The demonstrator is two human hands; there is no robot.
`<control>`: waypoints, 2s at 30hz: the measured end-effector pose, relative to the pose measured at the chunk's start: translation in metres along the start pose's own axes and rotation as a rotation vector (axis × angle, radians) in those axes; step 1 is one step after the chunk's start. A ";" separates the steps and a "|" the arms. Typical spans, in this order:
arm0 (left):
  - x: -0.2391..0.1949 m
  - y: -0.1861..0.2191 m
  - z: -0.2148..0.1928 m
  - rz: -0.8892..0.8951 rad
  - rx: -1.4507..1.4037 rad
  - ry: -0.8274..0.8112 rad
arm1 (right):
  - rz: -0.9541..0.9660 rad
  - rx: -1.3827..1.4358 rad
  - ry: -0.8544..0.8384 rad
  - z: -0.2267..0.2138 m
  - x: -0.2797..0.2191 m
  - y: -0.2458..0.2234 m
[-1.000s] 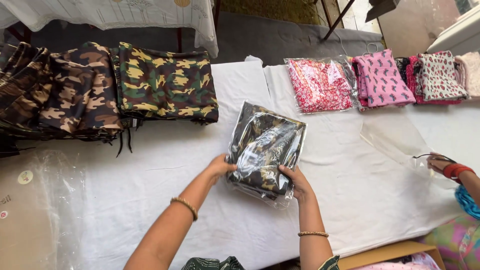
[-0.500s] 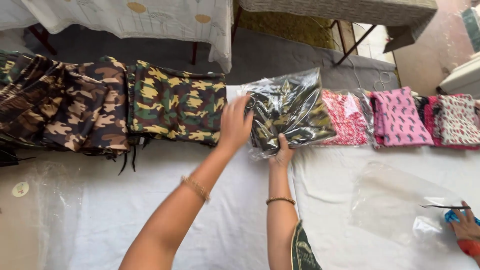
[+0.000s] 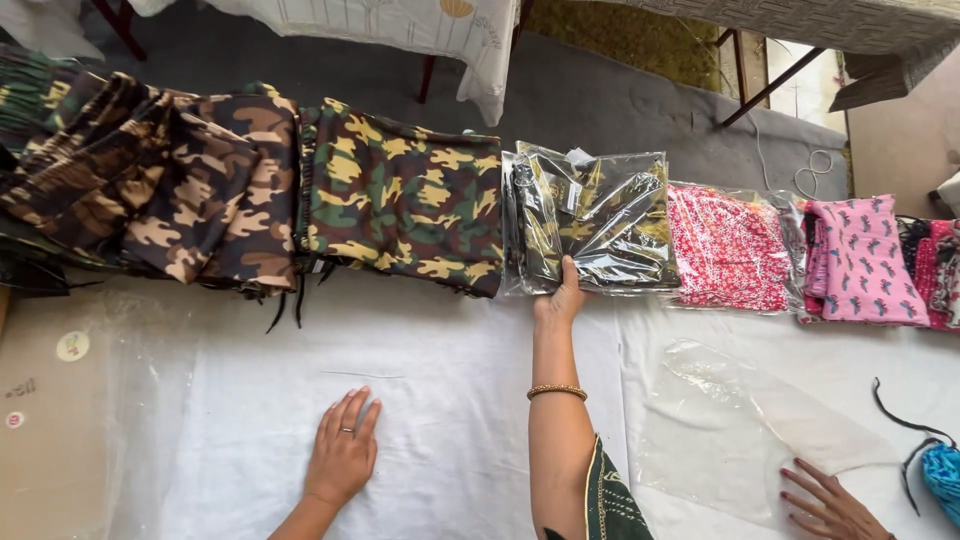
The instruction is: The person folds camouflage-patterned shorts on a white surface, places them into clear plastic bags, and seals the bags. They repeat this process for multiple pairs of shorts, stacking the packaged items on the table.
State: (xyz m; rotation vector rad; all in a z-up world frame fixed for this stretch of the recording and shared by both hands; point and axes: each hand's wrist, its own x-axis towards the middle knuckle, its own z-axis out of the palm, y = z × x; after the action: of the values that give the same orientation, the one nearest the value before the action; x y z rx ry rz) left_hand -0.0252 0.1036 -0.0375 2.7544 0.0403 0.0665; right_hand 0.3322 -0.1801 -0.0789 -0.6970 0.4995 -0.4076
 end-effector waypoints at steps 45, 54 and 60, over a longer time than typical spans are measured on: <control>-0.067 -0.231 -0.103 -0.925 0.296 0.287 | -1.182 -1.824 -1.527 -0.156 -0.376 -0.054; -0.084 -0.272 -0.144 -0.931 0.026 0.188 | -0.558 -2.213 -1.416 -0.133 -0.413 -0.049; -0.059 -0.159 -0.061 -0.360 -0.291 0.326 | 0.326 -1.447 -1.059 -0.085 -0.422 -0.002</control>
State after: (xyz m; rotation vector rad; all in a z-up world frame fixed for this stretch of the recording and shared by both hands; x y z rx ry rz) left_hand -0.0905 0.2711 -0.0431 2.3783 0.5648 0.3895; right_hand -0.0564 -0.0085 -0.0081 -2.0066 -0.2216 0.7605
